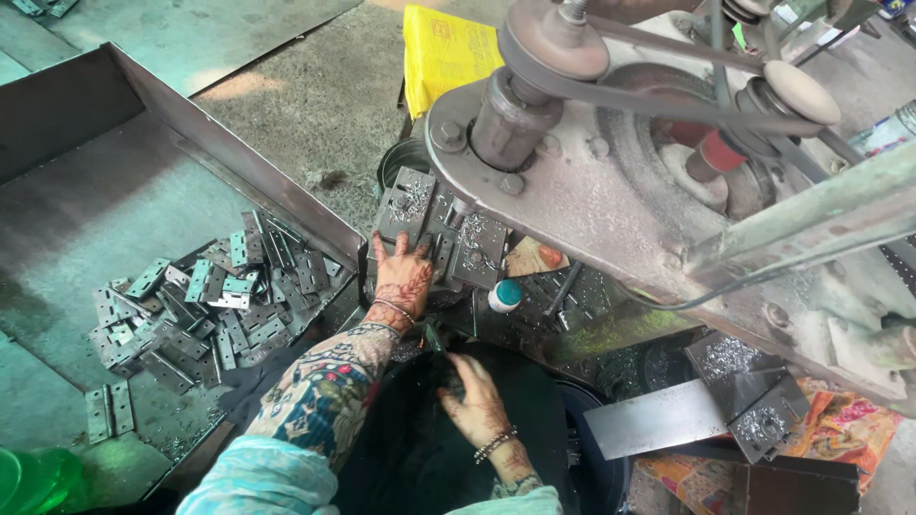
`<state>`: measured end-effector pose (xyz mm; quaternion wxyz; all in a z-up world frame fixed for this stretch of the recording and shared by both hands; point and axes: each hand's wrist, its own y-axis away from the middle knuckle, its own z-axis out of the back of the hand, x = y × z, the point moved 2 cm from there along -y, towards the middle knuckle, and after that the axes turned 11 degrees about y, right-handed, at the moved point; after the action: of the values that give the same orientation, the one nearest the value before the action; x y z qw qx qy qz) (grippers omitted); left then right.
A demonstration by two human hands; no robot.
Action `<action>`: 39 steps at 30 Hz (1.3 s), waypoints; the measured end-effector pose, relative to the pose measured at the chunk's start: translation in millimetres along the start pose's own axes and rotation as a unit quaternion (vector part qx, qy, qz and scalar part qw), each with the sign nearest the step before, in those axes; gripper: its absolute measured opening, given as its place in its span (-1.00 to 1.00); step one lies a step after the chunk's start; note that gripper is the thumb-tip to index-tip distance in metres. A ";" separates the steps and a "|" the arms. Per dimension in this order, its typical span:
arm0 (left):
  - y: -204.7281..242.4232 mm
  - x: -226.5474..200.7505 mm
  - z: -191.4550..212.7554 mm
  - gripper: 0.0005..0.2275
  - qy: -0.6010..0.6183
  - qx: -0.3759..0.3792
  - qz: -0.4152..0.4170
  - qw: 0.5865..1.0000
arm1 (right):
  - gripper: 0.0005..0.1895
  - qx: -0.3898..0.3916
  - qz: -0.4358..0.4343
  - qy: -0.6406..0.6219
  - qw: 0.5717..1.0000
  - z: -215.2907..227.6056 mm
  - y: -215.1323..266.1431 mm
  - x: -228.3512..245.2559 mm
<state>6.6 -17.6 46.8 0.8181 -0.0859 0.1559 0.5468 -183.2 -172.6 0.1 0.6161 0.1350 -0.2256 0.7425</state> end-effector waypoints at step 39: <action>-72.3 22.7 -38.9 -0.64 0.072 -0.142 -0.069 0.985 | -0.16 0.208 -0.157 0.175 0.950 -33.9 -14.0 -4.7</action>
<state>74.9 -38.0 0.3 0.8201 -0.2509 0.1283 0.4980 -165.9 -157.7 -29.0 0.7131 0.1619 0.0689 0.6786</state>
